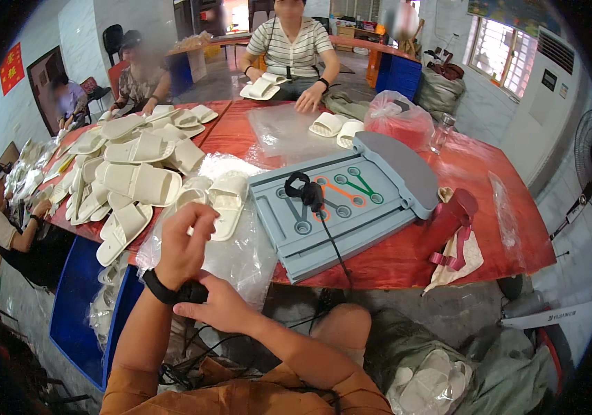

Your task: Packing white slippers into plastic bags and placing them in a large sack.

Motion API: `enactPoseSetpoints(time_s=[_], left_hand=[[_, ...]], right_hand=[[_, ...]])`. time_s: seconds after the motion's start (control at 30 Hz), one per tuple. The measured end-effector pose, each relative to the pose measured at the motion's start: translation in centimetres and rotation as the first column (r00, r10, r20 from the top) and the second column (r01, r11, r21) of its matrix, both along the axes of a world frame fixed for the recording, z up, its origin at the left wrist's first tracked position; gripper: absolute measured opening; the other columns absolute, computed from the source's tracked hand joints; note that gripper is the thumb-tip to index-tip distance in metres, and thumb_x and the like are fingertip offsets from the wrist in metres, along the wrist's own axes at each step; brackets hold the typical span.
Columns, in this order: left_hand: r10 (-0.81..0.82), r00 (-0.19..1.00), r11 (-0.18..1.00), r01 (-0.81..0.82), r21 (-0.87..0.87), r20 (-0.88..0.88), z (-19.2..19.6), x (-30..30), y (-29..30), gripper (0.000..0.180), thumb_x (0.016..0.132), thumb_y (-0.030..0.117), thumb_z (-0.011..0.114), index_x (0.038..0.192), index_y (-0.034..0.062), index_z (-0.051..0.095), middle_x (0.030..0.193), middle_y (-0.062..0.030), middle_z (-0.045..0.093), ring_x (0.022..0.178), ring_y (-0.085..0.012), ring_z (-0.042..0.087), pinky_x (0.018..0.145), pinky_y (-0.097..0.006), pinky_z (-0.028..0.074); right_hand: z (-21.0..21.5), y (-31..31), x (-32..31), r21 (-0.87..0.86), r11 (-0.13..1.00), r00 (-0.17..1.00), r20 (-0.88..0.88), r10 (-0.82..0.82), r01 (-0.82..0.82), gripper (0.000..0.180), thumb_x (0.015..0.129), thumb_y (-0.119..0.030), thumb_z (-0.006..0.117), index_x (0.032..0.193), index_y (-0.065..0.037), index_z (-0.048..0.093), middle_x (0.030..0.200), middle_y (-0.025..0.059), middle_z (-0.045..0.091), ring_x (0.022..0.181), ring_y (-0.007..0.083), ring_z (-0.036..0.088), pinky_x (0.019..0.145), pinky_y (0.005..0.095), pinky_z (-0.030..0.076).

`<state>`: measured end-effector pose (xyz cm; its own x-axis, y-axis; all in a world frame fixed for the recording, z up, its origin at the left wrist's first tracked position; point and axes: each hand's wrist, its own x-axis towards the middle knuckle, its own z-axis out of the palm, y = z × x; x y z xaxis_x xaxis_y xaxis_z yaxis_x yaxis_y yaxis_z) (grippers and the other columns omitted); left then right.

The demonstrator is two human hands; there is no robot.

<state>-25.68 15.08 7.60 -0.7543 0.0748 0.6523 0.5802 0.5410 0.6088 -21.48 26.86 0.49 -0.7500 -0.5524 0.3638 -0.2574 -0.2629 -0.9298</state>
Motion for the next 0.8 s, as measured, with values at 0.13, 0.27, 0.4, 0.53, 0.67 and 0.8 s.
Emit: enactPoseSetpoints(time_s=[0.13,0.27,0.4,0.53,0.67,0.8], left_hand=[[-0.139,0.979,0.988,0.147,-0.046,0.149,0.0,0.9,-0.9,0.023,0.101,0.02,0.052,0.102,0.0016,0.065,0.08,-0.005,0.065,0.07,-0.0112,0.06,0.062,-0.024,0.047],[-0.376,0.834,0.882,0.188,0.432,0.404,-0.3,2.1,-2.4,0.014,0.098,0.013,0.057,0.103,0.0015,0.065,0.086,-0.0031,0.065,0.076,-0.01,0.06,0.067,-0.024,0.048],[-0.415,0.806,0.866,0.208,0.454,0.422,-1.3,1.9,-1.5,0.015,0.098,0.015,0.06,0.105,0.0016,0.063,0.087,-0.0009,0.064,0.078,-0.0074,0.058,0.068,-0.023,0.048],[-0.384,0.798,0.904,0.22,0.368,0.465,-2.5,1.7,-0.5,0.016,0.095,0.013,0.064,0.108,0.0038,0.063,0.091,0.0008,0.063,0.079,-0.0072,0.058,0.07,-0.023,0.048],[-0.254,0.879,0.946,0.14,0.292,0.403,-2.5,1.8,-0.2,0.025,0.091,0.011,0.069,0.114,0.0047,0.061,0.104,-0.0009,0.062,0.093,-0.0096,0.058,0.075,-0.024,0.049],[-0.217,0.968,0.949,0.178,0.261,0.129,0.0,2.5,2.6,0.034,0.086,0.008,0.071,0.118,0.0051,0.06,0.104,-0.0051,0.062,0.094,-0.0171,0.06,0.077,-0.029,0.05]], right_hand=[[1.8,2.9,-3.4,0.405,0.913,0.998,-0.031,0.06,-0.042,0.057,0.082,-0.035,0.077,0.116,0.005,0.058,0.088,0.0152,0.069,0.072,0.0242,0.066,0.068,0.0361,0.052],[2.1,8.1,-12.6,0.212,0.564,0.588,-0.483,-0.649,0.798,0.039,0.08,-0.021,0.075,0.111,-0.001,0.062,0.093,0.0133,0.066,0.08,0.0279,0.065,0.073,0.038,0.052],[2.1,12.7,-18.1,0.054,0.116,0.11,-0.824,-0.556,0.992,0.045,0.082,-0.022,0.071,0.118,-0.001,0.055,0.094,0.0166,0.063,0.085,0.0371,0.061,0.08,0.049,0.048],[1.8,13.4,-20.0,0.569,0.083,0.538,-0.706,-0.46,0.818,0.034,0.088,-0.028,0.062,0.105,0.001,0.062,0.102,0.022,0.066,0.096,0.0411,0.064,0.08,0.0514,0.049],[3.3,10.9,-16.2,0.375,0.473,0.603,-0.471,-0.643,0.797,0.026,0.09,-0.019,0.058,0.103,0.002,0.063,0.094,0.0209,0.067,0.087,0.0375,0.065,0.078,0.0431,0.05],[2.6,7.1,-8.2,0.204,0.731,0.759,-0.173,-0.628,0.652,0.018,0.09,-0.005,0.051,0.1,0.0,0.065,0.088,0.0109,0.068,0.086,0.0137,0.064,0.075,0.0307,0.05]])
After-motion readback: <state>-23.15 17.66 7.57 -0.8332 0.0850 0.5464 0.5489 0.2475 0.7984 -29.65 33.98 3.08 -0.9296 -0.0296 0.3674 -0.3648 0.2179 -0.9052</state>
